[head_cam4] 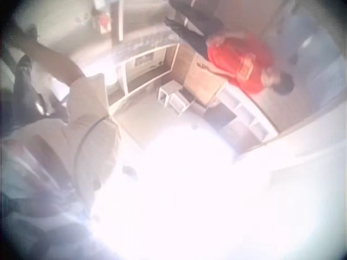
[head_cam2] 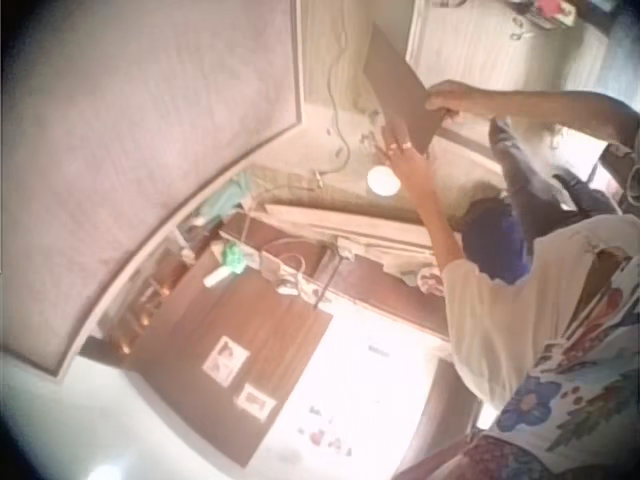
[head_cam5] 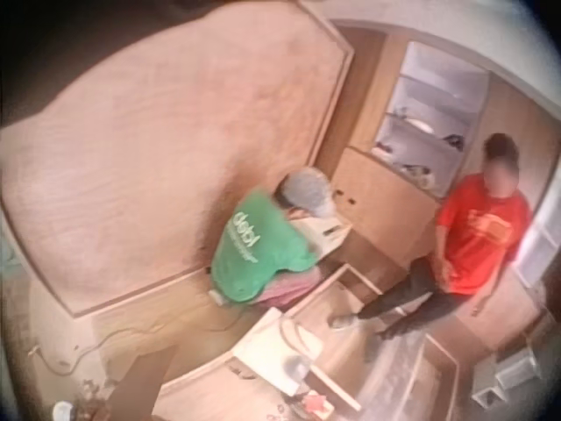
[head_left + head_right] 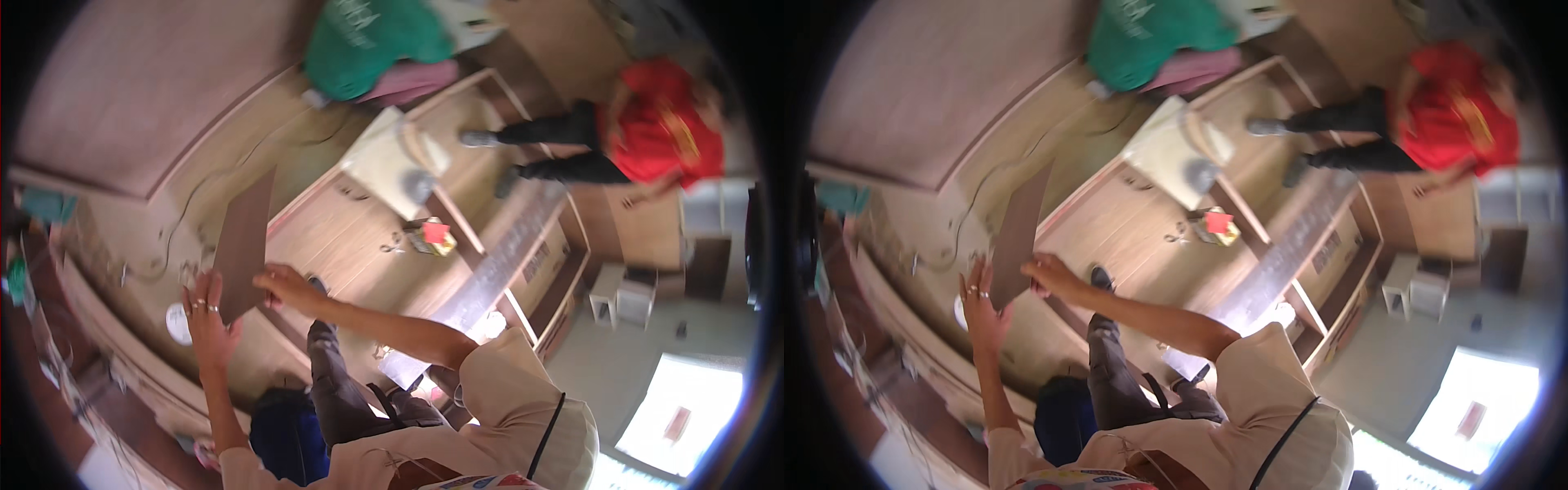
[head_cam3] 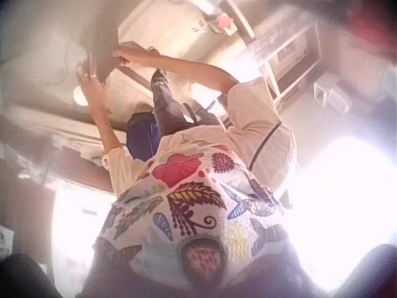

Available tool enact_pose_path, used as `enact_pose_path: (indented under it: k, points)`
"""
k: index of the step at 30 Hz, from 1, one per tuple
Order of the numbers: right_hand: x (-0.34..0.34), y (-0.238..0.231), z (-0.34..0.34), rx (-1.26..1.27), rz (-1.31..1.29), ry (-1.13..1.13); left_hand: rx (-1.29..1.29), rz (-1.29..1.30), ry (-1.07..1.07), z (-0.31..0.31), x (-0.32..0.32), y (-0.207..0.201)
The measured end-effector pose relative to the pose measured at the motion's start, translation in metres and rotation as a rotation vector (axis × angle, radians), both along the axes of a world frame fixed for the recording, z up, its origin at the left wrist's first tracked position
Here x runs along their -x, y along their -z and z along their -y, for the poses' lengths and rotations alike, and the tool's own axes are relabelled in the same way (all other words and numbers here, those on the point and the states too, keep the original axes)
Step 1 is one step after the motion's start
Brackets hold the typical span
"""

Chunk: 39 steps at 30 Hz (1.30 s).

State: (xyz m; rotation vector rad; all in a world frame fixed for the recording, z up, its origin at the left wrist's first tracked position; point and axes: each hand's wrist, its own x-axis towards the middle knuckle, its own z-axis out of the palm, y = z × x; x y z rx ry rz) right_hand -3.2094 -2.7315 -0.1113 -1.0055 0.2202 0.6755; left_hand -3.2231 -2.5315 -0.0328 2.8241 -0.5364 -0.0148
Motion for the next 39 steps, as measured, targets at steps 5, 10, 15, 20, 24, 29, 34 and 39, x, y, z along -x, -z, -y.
enact_pose_path:
  k: [5, 10, 15, 20, 24, 29, 34, 39]
  points:
    - [0.115, -0.122, 0.107, 0.042, 0.176, -0.004, 0.347, 0.101, 0.086, 0.067, 0.079, -0.058]
    - [0.262, -0.092, 0.261, 1.021, 0.572, 0.330, 0.399, 0.081, 0.061, 0.090, 0.150, -0.150]
    - [0.431, -0.141, 0.384, 1.669, 0.584, 0.549, 0.604, 0.006, 0.424, 0.136, 0.185, -0.249]
    - [0.515, -0.213, 0.387, 2.060, 0.667, 0.469, 0.637, -0.152, 0.636, 0.148, 0.162, -0.251]
    - [0.623, -0.206, 0.403, 1.830, 0.230, 0.428, 0.689, -0.262, 0.801, 0.222, 0.171, -0.238]
    - [0.742, -0.204, 0.357, 1.923, -0.119, 0.524, 0.872, -0.222, 0.976, 0.345, 0.260, -0.186]
    - [0.828, -0.164, 0.274, 1.704, -0.506, 0.818, 0.733, -0.559, 1.026, 0.420, 0.382, -0.083]
    - [0.862, -0.082, 0.175, 1.423, -0.785, 1.106, 0.678, -0.724, 1.321, 0.435, 0.515, 0.011]
